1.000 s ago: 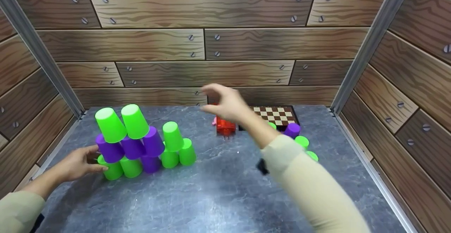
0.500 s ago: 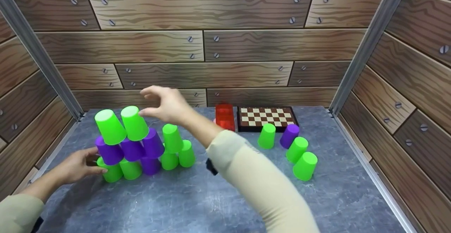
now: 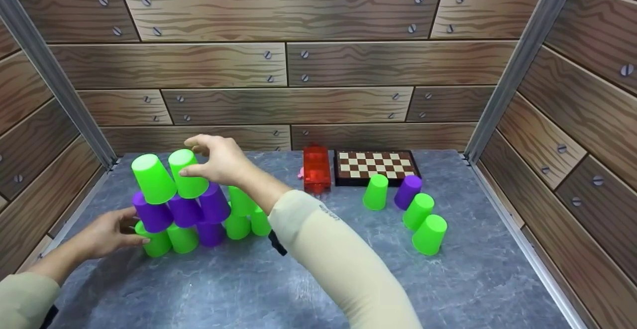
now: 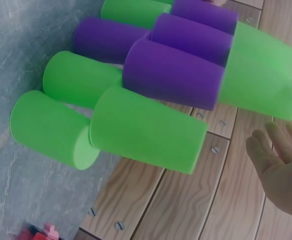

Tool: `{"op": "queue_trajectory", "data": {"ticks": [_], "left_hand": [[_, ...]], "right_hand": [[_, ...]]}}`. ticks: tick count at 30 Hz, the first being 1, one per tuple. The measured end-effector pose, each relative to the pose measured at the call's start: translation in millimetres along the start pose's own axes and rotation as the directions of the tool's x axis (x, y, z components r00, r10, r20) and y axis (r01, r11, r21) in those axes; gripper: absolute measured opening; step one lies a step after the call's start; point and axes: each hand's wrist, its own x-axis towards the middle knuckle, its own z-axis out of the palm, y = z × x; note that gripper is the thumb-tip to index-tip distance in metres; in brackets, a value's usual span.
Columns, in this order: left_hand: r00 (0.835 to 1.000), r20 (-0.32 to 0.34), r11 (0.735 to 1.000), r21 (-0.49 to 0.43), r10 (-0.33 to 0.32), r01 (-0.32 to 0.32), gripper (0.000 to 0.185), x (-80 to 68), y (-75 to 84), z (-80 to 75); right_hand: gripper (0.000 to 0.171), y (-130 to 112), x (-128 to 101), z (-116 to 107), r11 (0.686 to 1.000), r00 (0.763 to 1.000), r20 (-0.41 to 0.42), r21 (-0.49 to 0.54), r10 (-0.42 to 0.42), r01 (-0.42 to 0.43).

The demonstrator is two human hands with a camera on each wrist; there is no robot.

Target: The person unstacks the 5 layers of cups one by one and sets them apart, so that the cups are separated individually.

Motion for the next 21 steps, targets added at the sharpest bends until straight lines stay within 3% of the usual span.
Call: {"op": "queue_trajectory", "data": {"ticks": [11,21], "left_hand": [[1.0,0.002,1.0,0.013,0.004,-0.004,0.06,-1.1,-1.9,0.9],[1.0,0.004,1.0,0.017,0.014,-0.014,0.062,0.4,-0.9,0.1]], "right_hand": [[0.061,2,2,11,0.999,1.0,0.008,0.03,0.011,-0.011],[0.051,2,1,1,0.994,0.998,-0.037,0.087,-0.057,0.06]]}}
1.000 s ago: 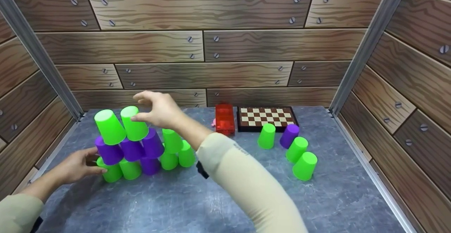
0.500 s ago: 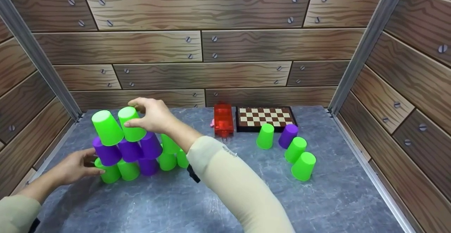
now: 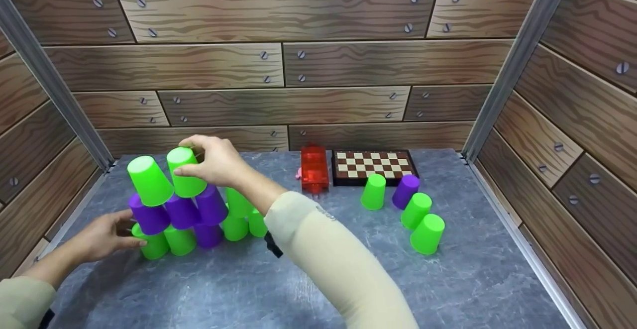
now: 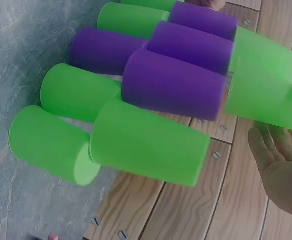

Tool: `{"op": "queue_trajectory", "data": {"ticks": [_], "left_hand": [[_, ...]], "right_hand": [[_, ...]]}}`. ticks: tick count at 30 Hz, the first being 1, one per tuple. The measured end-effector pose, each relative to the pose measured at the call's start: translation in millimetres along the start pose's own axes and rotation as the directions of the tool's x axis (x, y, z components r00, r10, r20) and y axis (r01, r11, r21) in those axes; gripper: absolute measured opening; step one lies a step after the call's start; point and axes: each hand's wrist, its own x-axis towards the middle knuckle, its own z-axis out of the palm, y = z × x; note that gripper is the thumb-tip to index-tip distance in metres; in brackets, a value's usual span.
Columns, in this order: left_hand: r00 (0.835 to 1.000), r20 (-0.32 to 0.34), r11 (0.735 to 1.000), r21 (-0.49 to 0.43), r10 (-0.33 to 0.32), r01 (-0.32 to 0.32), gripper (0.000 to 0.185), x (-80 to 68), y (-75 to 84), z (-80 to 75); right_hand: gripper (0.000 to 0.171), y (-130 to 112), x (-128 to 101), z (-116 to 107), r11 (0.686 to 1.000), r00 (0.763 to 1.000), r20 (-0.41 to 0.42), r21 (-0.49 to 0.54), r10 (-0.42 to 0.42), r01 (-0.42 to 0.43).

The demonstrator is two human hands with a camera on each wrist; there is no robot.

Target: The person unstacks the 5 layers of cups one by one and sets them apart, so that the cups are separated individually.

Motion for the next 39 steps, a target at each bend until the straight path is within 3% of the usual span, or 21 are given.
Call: {"op": "queue_trajectory", "data": {"ticks": [9,20,28,39], "left_hand": [[1.0,-0.001,1.0,-0.017,-0.008,0.008,0.063,-1.4,-0.2,0.8],[1.0,-0.006,1.0,-0.016,-0.02,0.02,0.07,-0.9,-1.2,2.1],[1.0,-0.001,1.0,-0.009,-0.013,0.013,0.065,-0.8,-0.6,0.5],[1.0,-0.007,1.0,0.001,0.0,0.0,0.07,-0.1,-1.0,1.2]], "right_hand": [[0.051,1,-22,-50,0.995,0.999,-0.035,0.093,-0.035,0.038],[0.049,19,-72,-124,1.0,0.996,-0.092,-0.015,0.003,-0.005],[0.05,49,-116,-166,0.992,0.991,-0.106,-0.088,0.086,-0.096],[0.049,98,-172,-197,0.973,0.975,-0.095,-0.089,0.203,-0.211]]}}
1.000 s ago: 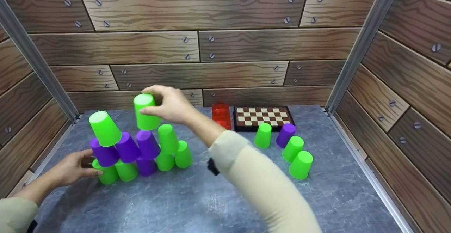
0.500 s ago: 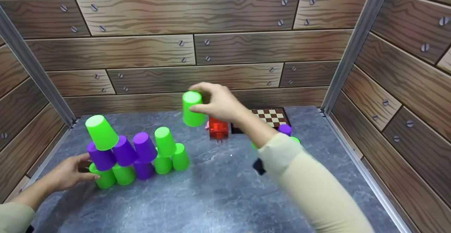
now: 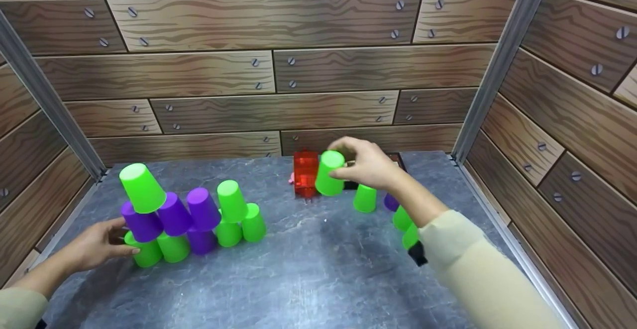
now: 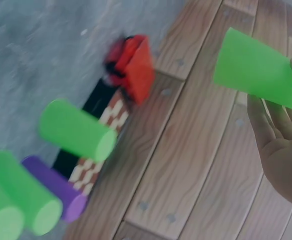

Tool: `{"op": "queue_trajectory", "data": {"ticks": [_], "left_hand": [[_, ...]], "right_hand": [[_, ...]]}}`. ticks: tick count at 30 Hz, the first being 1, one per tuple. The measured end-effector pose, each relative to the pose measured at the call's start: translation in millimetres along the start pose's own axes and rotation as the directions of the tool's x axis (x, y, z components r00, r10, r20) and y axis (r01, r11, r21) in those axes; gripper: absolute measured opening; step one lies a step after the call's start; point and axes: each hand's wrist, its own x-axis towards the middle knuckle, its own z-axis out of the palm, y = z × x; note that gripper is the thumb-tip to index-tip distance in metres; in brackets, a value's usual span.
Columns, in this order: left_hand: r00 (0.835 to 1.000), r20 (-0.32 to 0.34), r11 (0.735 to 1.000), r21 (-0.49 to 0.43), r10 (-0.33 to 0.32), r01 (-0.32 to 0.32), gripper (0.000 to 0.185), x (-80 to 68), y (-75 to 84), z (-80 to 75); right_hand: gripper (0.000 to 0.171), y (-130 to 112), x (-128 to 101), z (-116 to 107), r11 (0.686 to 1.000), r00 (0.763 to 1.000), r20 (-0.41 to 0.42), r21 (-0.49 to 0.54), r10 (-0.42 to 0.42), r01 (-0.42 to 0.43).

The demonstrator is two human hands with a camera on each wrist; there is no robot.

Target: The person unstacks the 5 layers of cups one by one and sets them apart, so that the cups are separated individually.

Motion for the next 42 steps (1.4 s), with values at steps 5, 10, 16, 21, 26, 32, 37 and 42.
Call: {"op": "queue_trajectory", "data": {"ticks": [5,10,16,21,26,32,37,42], "left_hand": [[1.0,-0.001,1.0,-0.002,0.007,-0.007,0.067,0.2,-0.3,0.3],[1.0,-0.002,1.0,-0.003,0.004,-0.004,0.063,0.8,-0.6,0.0],[1.0,-0.001,1.0,0.004,0.019,-0.019,0.069,0.8,-1.0,-0.8],[1.0,-0.002,1.0,0.004,0.023,-0.023,0.07,0.8,-1.2,-0.2],[1.0,-0.003,1.0,0.004,0.02,-0.02,0.069,0.8,-0.8,-0.4],[1.0,-0.006,1.0,-0.009,0.018,-0.018,0.067,0.6,-0.6,-0.1],[1.0,-0.004,1.0,-0.01,0.029,-0.029,0.066,0.8,-1.4,0.2],[1.0,-0.006,0.999,-0.015,0.03,-0.03,0.066,0.3,-2.0,0.5]], "right_hand": [[0.053,29,-15,-7,0.998,0.999,0.021,-0.054,0.04,-0.039],[0.052,55,-28,-11,0.993,0.995,0.055,-0.083,0.083,-0.078],[0.052,77,-38,-9,0.988,0.986,0.104,-0.091,0.133,-0.124],[0.051,93,-44,-8,0.985,0.976,0.137,-0.046,0.169,-0.164],[0.052,105,-47,-4,0.981,0.97,0.15,-0.063,0.189,-0.181],[0.051,115,-47,1,0.982,0.968,0.167,-0.071,0.186,-0.177],[0.052,120,-47,3,0.98,0.963,0.182,-0.056,0.199,-0.192],[0.052,123,-47,5,0.979,0.96,0.189,-0.042,0.206,-0.202]]}}
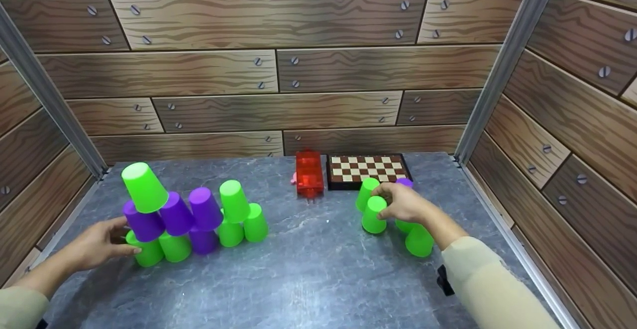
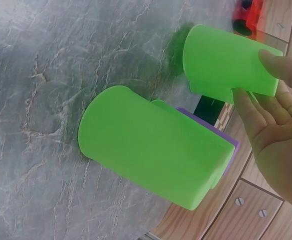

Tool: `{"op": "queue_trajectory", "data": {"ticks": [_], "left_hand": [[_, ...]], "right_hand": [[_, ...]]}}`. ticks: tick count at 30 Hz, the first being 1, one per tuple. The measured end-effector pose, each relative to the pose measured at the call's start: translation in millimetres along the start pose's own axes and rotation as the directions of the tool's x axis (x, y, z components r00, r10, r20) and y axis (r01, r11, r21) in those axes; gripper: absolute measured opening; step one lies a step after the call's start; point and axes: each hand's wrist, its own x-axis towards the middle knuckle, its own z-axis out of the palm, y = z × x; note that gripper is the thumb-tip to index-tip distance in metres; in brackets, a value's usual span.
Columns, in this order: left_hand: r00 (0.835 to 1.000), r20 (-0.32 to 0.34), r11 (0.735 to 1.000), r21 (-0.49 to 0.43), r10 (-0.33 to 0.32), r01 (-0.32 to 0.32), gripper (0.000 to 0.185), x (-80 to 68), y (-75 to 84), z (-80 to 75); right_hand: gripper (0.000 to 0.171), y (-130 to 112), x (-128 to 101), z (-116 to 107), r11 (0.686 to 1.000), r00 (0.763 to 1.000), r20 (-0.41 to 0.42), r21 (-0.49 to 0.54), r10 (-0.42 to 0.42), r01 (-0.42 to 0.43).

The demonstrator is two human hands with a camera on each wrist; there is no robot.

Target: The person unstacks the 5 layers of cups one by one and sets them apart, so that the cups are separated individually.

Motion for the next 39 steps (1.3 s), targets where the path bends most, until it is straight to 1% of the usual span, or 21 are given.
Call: {"op": "queue_trajectory", "data": {"ticks": [7,14,18,21,28,32,35,39], "left_hand": [[1.0,0.004,1.0,0.017,0.0,0.0,0.071,0.4,0.4,-1.0],[0.999,-0.008,0.999,0.013,-0.04,0.04,0.072,-0.3,2.8,-0.2],[1.0,-0.007,1.0,0.01,-0.027,0.027,0.074,0.2,2.6,-0.7],[1.0,-0.005,1.0,0.005,-0.009,0.009,0.073,0.1,2.0,-0.6],[1.0,0.001,1.0,-0.008,0.006,-0.006,0.069,0.4,0.9,-0.7],[1.0,0.003,1.0,-0.008,0.019,-0.018,0.063,-0.3,0.7,-0.5],[1.0,0.004,1.0,-0.003,0.013,-0.013,0.061,-1.2,1.2,0.1],[1.0,0.002,1.0,0.01,-0.003,0.003,0.063,-0.6,1.2,-0.3]], "right_hand": [[0.053,2.3,0.3,0.9,1.0,1.0,-0.001,-0.004,-0.022,0.022],[0.053,5.1,1.4,0.8,1.0,1.0,0.001,0.014,-0.009,0.009],[0.053,7.0,1.1,0.4,1.0,1.0,-0.002,0.024,0.005,-0.005],[0.053,7.6,1.0,0.6,1.0,1.0,-0.008,0.016,0.003,-0.003],[0.053,8.3,1.6,2.5,1.0,1.0,-0.02,0.005,0.014,-0.014],[0.055,9.6,2.2,2.7,1.0,1.0,-0.018,0.02,-0.004,0.005],[0.056,8.5,1.6,0.7,0.999,1.0,-0.017,0.031,-0.019,0.019],[0.057,1.7,-1.0,-5.3,0.999,0.999,-0.022,0.02,-0.025,0.026]]}}
